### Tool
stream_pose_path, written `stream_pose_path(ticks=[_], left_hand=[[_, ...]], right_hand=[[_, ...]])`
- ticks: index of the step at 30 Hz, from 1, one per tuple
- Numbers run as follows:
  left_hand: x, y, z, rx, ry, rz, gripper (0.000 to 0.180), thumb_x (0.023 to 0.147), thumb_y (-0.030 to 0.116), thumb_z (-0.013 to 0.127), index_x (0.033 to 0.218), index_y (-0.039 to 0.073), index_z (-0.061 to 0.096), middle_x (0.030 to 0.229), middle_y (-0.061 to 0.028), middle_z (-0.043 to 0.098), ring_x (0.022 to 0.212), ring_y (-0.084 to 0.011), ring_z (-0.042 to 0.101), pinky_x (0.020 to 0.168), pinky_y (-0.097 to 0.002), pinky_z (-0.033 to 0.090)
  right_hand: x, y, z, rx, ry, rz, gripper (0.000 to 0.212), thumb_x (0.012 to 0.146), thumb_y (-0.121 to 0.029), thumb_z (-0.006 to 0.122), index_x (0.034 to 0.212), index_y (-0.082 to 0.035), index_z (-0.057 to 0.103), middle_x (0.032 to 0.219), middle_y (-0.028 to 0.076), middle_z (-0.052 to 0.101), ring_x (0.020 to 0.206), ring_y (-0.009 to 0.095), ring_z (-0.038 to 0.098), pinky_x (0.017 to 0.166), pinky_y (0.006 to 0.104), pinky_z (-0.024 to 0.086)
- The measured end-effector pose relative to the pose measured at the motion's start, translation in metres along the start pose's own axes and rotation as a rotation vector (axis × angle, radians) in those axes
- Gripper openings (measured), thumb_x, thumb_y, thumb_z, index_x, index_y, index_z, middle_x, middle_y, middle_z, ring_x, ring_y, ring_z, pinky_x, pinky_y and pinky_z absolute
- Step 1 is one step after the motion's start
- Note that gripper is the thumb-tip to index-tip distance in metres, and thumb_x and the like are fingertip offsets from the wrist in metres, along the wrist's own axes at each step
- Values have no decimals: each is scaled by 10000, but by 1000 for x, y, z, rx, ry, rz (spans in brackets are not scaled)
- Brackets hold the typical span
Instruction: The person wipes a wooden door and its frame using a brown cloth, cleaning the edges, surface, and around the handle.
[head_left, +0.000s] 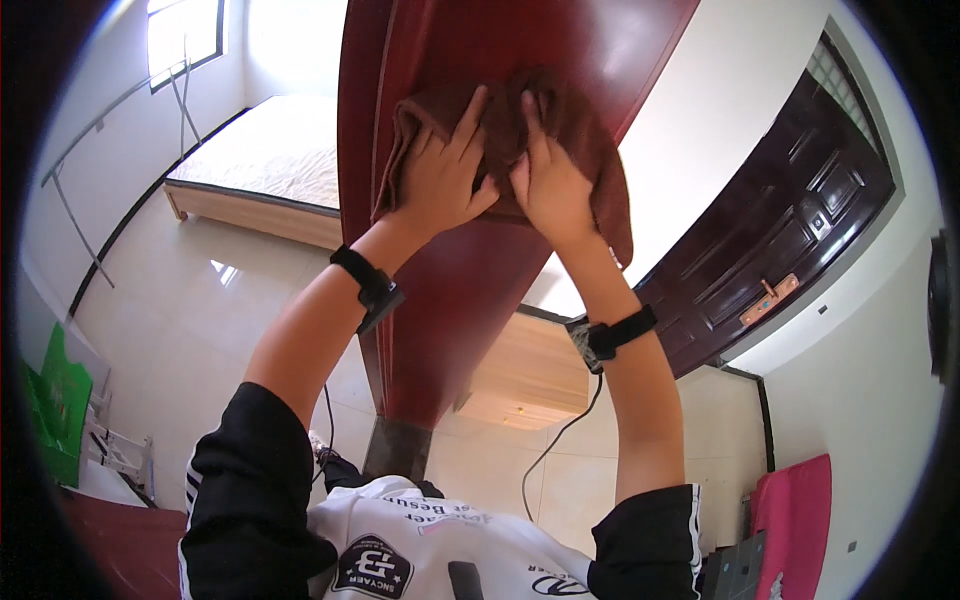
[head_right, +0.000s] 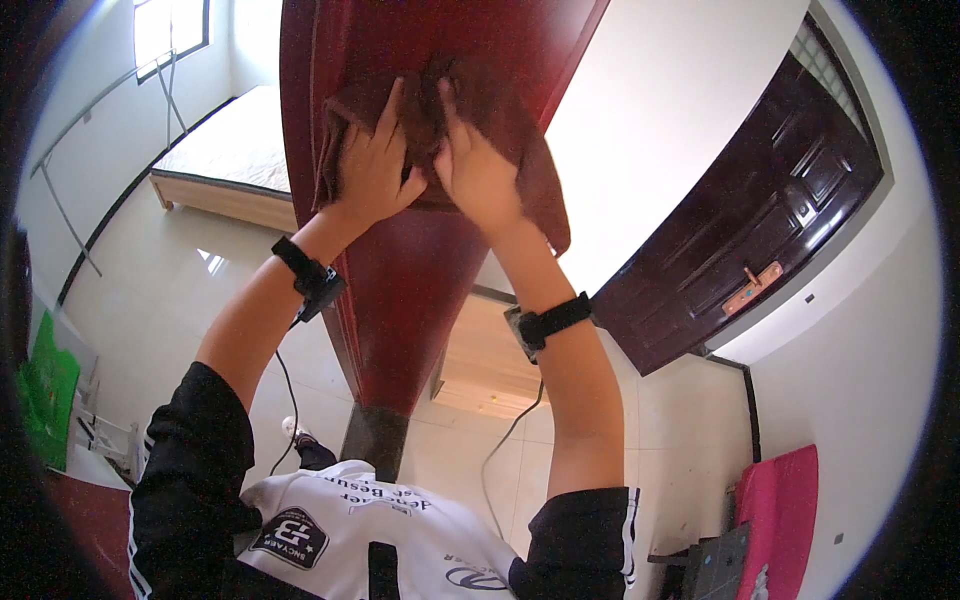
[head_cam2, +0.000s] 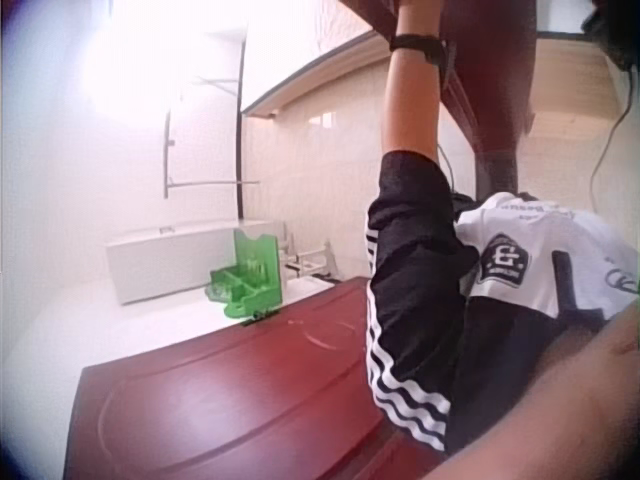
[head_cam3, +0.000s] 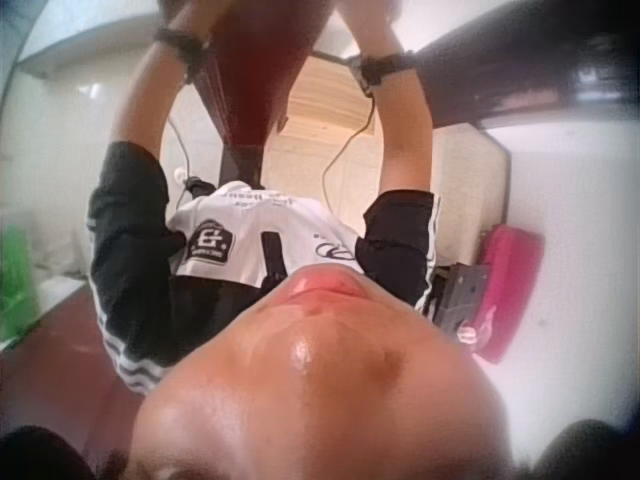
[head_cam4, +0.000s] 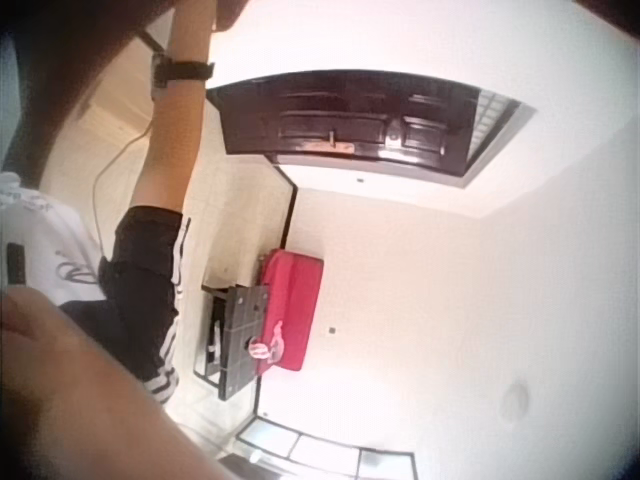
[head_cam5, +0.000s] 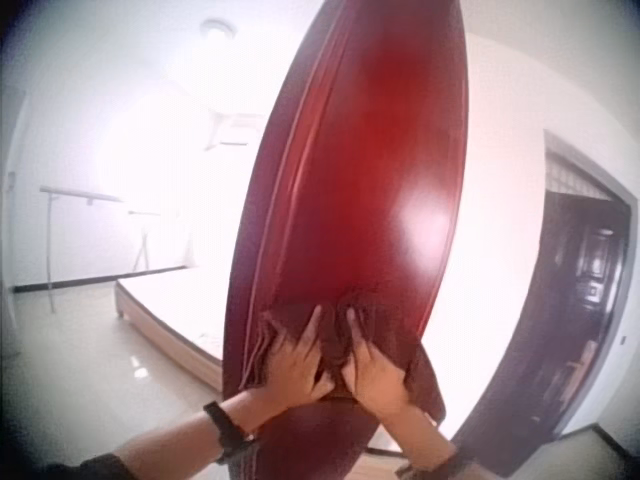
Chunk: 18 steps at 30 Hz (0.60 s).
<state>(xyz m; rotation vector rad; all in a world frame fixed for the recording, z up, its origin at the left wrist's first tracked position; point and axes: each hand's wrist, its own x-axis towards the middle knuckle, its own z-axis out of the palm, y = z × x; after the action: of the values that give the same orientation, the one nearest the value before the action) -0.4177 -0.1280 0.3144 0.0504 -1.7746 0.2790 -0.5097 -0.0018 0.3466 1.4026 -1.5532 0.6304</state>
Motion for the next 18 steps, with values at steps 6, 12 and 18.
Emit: stream_pose_path(ticks=[6,12,18], left_hand=[[-38,-4,8,-19,-88,-27,504,697,330,525,1019,-56,564,1411,-150,298,1059,-326,469,967,-456,324],[-58,0,6,25,-113,14,459,681,324,533,941,-51,587,1414,-163,295,981,-336,503,935,-462,351],[-78,5,11,31,-179,57,430,677,326,538,884,-45,604,1390,-186,333,818,-331,547,874,-451,397]], right_hand=[[-25,-12,18,-34,-38,-10,629,807,-120,497,1392,-105,267,1276,172,464,981,322,554,829,362,461],[-51,-21,25,-21,-127,70,635,815,-136,503,1398,-122,254,1238,165,494,931,310,574,750,361,488],[-77,-26,34,52,-207,209,644,819,-162,504,1408,-149,243,1098,153,578,627,295,594,525,376,492]])
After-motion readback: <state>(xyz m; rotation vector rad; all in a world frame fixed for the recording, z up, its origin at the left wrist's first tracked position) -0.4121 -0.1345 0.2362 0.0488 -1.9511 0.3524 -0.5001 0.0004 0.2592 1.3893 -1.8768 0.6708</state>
